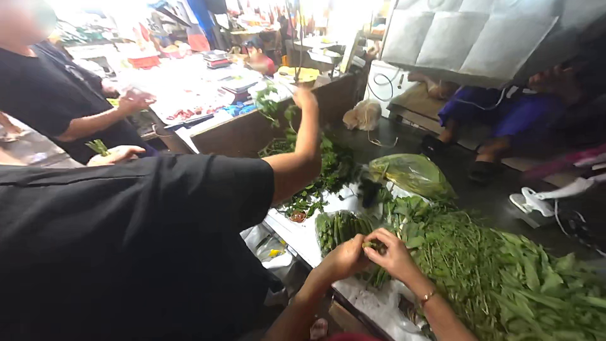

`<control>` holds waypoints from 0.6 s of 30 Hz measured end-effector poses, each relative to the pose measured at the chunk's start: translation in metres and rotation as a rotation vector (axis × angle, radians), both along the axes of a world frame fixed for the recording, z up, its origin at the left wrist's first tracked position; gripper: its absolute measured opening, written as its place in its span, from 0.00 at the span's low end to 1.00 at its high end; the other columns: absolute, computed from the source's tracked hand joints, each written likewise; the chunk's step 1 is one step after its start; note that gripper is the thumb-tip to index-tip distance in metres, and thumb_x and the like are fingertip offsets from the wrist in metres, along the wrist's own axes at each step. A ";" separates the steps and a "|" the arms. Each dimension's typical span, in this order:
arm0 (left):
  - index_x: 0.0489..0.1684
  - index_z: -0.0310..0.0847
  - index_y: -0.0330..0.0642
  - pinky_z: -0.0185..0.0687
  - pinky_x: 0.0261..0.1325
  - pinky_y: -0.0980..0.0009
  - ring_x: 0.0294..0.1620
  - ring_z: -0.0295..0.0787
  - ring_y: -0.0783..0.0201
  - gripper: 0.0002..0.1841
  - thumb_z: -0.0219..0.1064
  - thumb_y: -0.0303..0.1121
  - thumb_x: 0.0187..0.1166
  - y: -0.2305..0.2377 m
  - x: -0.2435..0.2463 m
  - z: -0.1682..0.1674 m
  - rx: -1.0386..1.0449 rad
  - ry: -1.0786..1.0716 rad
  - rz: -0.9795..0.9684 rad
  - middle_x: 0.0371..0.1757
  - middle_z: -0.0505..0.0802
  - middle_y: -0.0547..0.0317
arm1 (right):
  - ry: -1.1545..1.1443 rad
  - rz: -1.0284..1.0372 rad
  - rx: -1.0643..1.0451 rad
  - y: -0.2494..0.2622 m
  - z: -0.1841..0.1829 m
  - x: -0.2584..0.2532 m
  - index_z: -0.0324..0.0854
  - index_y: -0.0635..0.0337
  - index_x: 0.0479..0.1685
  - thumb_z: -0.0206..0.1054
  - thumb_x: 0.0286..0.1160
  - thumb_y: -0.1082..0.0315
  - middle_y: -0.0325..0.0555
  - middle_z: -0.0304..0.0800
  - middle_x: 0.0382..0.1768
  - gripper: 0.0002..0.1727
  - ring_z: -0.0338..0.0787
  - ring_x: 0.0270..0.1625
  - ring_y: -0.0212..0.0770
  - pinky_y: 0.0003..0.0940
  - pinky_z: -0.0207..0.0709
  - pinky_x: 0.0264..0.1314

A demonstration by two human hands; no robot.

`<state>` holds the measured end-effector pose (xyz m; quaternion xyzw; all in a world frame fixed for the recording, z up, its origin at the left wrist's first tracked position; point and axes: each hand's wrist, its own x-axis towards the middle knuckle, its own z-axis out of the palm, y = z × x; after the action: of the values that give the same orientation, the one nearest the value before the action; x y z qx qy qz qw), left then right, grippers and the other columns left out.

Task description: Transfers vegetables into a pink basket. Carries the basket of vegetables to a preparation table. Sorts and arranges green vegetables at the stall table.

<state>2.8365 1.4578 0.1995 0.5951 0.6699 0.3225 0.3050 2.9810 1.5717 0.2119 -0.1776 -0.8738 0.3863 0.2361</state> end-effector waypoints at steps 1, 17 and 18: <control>0.79 0.64 0.29 0.78 0.74 0.50 0.68 0.86 0.48 0.32 0.71 0.30 0.77 0.001 -0.001 -0.002 0.023 -0.042 0.021 0.66 0.87 0.36 | -0.009 0.050 -0.008 0.003 0.004 -0.002 0.90 0.64 0.53 0.71 0.70 0.65 0.55 0.90 0.54 0.16 0.90 0.53 0.42 0.36 0.85 0.53; 0.89 0.56 0.39 0.82 0.71 0.50 0.63 0.89 0.52 0.40 0.71 0.44 0.80 0.039 0.006 -0.042 -0.103 -0.233 -0.035 0.62 0.89 0.42 | -0.303 0.127 -0.336 0.063 -0.013 0.027 0.87 0.63 0.61 0.76 0.73 0.72 0.54 0.92 0.55 0.18 0.93 0.50 0.44 0.44 0.88 0.58; 0.91 0.54 0.39 0.78 0.76 0.50 0.70 0.85 0.50 0.40 0.69 0.45 0.82 0.038 0.004 -0.049 -0.092 -0.251 -0.036 0.68 0.87 0.41 | -0.339 0.105 -0.383 0.068 -0.021 0.032 0.86 0.63 0.63 0.75 0.74 0.71 0.54 0.92 0.55 0.18 0.93 0.50 0.44 0.44 0.88 0.59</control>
<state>2.8404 1.4956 0.1503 0.5472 0.6300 0.3577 0.4191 3.0132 1.6399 0.1912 -0.2355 -0.8199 0.5211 0.0281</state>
